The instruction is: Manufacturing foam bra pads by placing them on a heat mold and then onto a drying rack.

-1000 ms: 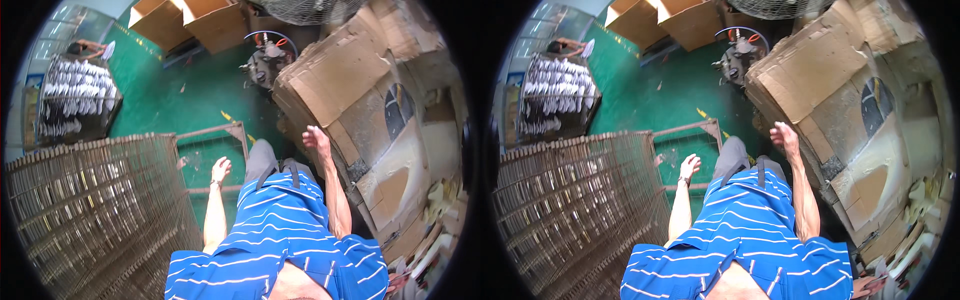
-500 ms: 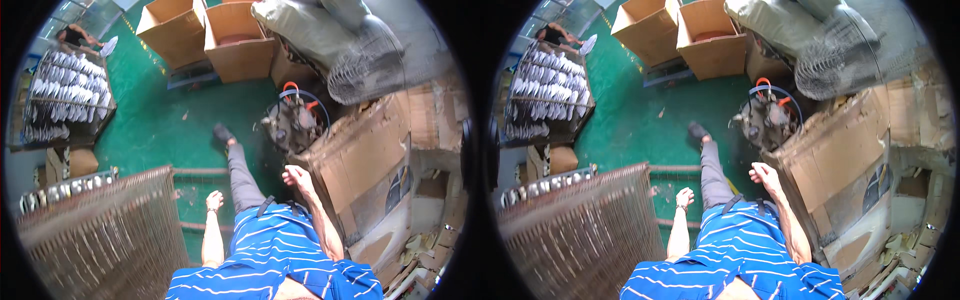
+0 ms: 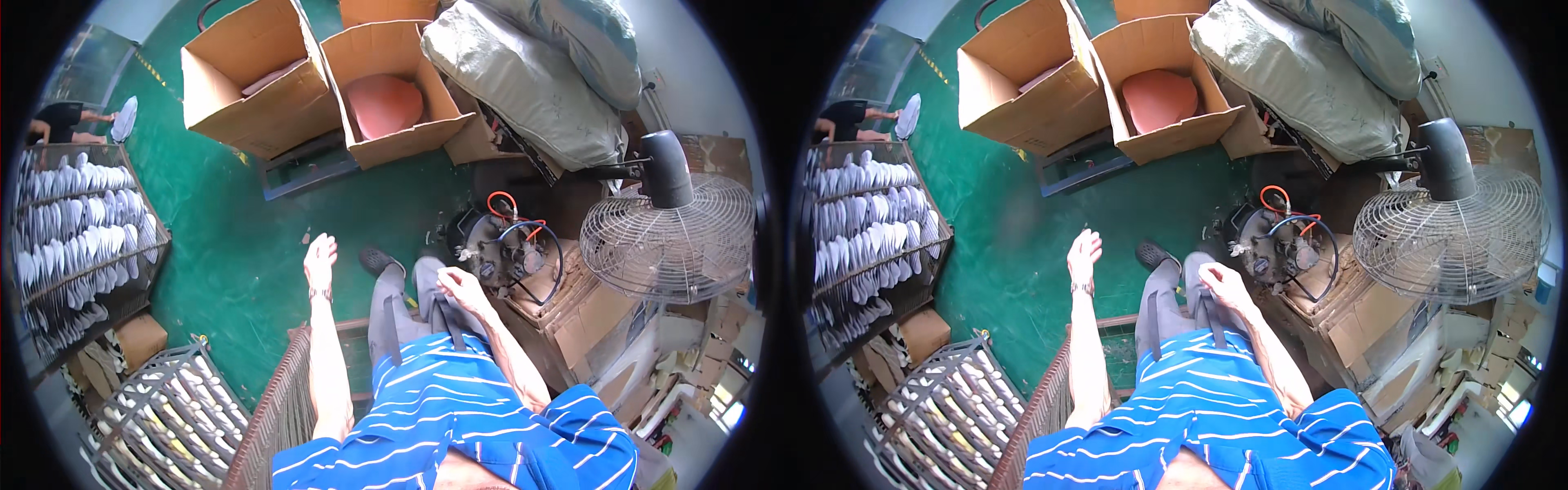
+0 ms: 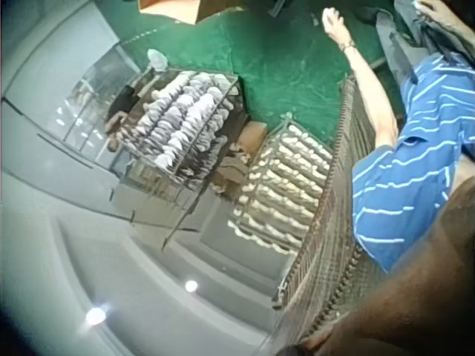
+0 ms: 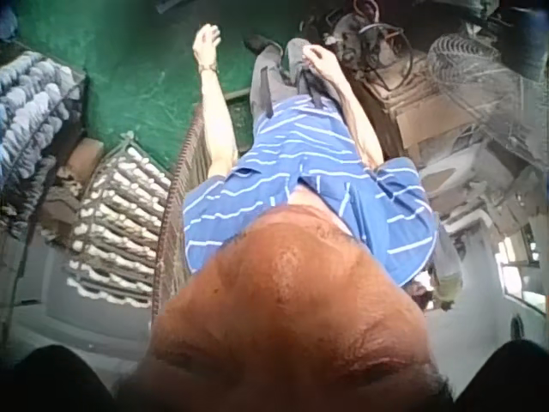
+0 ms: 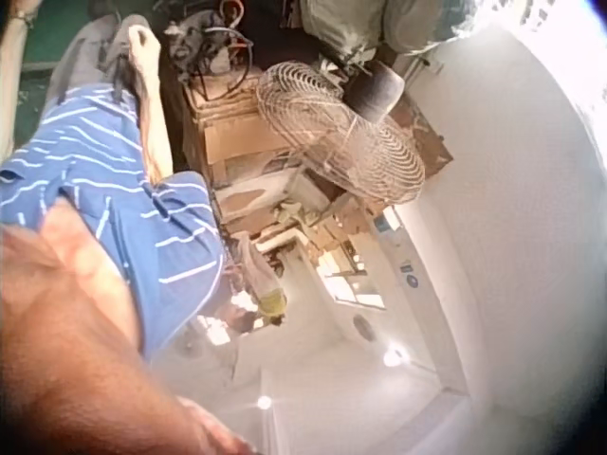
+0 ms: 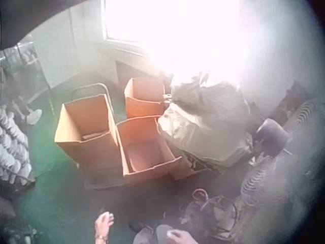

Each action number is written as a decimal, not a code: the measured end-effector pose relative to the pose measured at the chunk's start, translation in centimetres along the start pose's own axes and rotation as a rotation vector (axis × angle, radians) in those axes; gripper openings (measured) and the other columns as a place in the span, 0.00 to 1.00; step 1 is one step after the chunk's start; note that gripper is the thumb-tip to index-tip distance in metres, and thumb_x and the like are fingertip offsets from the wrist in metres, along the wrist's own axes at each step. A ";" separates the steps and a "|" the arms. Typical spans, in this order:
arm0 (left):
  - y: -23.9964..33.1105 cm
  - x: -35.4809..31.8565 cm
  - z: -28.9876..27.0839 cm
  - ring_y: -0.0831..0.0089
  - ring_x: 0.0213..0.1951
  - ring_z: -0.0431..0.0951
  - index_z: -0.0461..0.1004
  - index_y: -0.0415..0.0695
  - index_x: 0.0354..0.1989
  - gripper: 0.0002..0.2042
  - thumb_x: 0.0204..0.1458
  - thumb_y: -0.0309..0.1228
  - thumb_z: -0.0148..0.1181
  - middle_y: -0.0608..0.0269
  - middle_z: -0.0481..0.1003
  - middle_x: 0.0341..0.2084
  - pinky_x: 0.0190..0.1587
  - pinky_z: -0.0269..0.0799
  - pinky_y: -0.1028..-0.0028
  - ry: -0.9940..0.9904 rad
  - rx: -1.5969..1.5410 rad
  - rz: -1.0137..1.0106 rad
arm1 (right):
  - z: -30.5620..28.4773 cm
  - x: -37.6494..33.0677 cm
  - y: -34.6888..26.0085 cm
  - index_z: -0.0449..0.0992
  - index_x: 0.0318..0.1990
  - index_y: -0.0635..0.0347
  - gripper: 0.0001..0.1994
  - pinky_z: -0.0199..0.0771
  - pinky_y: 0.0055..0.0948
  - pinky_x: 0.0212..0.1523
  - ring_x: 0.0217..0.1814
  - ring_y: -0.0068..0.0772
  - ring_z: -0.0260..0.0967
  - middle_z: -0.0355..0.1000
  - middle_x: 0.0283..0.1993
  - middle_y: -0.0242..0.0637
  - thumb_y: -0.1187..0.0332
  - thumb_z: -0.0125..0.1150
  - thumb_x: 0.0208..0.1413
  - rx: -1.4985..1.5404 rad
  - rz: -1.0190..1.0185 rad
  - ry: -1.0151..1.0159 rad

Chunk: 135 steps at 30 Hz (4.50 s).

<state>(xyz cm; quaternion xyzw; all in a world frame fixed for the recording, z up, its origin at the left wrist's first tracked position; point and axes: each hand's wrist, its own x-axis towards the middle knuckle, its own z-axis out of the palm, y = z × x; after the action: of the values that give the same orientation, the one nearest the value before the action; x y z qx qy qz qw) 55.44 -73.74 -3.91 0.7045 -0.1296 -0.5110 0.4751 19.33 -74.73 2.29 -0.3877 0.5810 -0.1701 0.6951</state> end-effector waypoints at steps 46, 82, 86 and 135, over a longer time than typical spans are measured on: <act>-21.0 57.2 30.0 0.51 0.68 0.59 0.49 0.34 0.70 0.62 0.35 0.66 0.73 0.50 0.56 0.69 0.71 0.42 0.46 0.184 -0.095 -0.698 | -1.7 40.2 1.4 0.70 0.50 0.67 0.22 0.72 0.37 0.43 0.39 0.46 0.69 0.70 0.41 0.48 0.60 0.65 0.54 -0.251 -0.016 0.554; -4.3 53.4 35.2 0.62 0.50 0.78 0.75 0.30 0.50 0.26 0.43 0.30 0.75 0.51 0.77 0.48 0.55 0.74 0.59 0.177 -0.265 -0.243 | -6.0 79.8 -14.0 0.67 0.65 0.61 0.35 0.62 0.51 0.67 0.70 0.57 0.60 0.62 0.68 0.56 0.44 0.56 0.58 -0.934 -0.103 0.188; -2.6 51.4 34.2 0.64 0.51 0.77 0.76 0.34 0.50 0.25 0.43 0.29 0.74 0.56 0.77 0.48 0.54 0.74 0.61 0.179 -0.306 -0.247 | -4.8 82.3 -11.5 0.61 0.70 0.57 0.39 0.51 0.52 0.73 0.76 0.54 0.51 0.53 0.74 0.50 0.36 0.45 0.61 -0.853 -0.052 0.102; 37.8 0.9 12.0 0.65 0.53 0.75 0.67 0.34 0.59 0.26 0.50 0.24 0.65 0.52 0.74 0.51 0.58 0.72 0.63 -0.220 -0.108 -0.571 | 0.1 33.7 -25.5 0.73 0.57 0.58 0.34 0.66 0.36 0.59 0.58 0.34 0.68 0.73 0.55 0.40 0.40 0.64 0.53 -0.160 0.109 -0.476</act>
<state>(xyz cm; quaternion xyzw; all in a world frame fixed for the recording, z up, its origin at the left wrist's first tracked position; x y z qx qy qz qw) 57.20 -100.26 25.53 0.6268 0.0505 -0.7031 0.3321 33.91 -114.16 -1.69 -0.4388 0.4326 0.0103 0.7876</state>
